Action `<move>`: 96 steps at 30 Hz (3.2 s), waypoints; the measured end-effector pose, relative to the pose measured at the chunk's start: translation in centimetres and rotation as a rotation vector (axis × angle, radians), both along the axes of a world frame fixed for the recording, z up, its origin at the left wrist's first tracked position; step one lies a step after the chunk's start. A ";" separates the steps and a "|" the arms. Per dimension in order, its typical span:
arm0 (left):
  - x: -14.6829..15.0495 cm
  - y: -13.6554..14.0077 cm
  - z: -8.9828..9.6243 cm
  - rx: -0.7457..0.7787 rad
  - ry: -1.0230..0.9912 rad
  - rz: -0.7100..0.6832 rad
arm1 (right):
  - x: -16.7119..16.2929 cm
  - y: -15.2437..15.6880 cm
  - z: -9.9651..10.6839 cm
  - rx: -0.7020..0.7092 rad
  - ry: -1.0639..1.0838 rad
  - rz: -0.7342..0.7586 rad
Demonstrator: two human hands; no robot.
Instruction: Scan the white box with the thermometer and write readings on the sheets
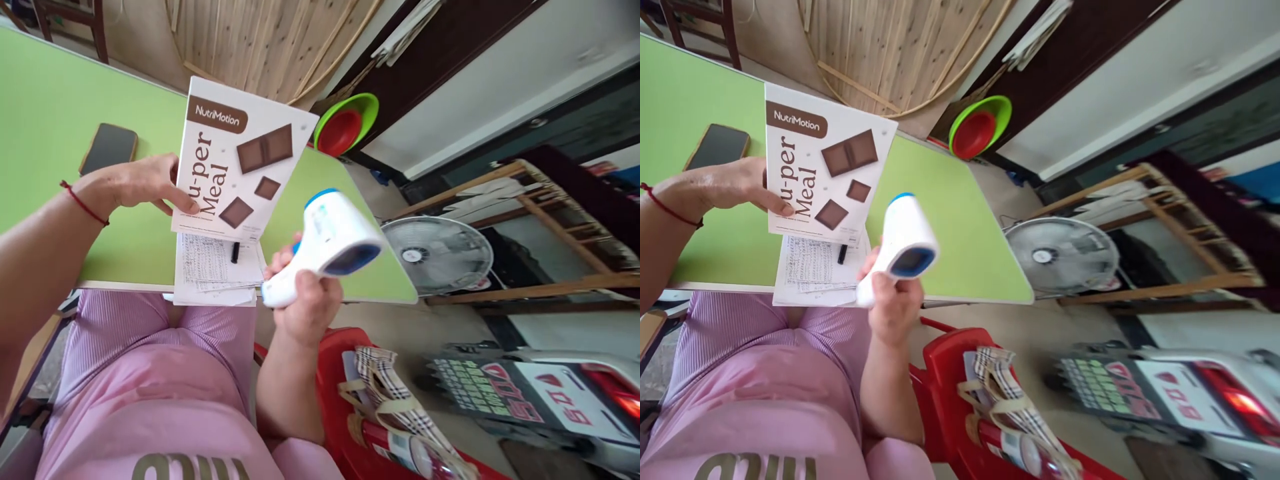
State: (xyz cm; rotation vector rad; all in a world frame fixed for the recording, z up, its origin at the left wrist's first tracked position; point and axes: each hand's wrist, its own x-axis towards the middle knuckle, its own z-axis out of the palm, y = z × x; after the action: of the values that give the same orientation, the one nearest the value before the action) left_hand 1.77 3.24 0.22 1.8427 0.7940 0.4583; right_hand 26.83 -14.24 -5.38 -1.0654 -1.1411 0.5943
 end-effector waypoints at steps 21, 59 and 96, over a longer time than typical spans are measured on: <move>0.1 0.7 -1.0 -0.040 0.083 -0.090 | -4.5 0.3 -2.9 -0.433 0.296 0.257; -0.3 1.0 -1.0 0.010 0.133 -0.145 | -4.5 0.5 -3.1 -0.435 0.290 0.297; -0.3 0.6 -0.8 -0.048 0.119 -0.112 | -4.5 0.8 -3.4 -0.412 0.335 0.352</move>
State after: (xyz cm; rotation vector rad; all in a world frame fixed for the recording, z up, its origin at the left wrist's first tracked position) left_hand 1.43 3.86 -0.55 1.8719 0.7699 0.2576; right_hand 22.36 -13.48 -8.83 -1.0616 -0.9325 1.2788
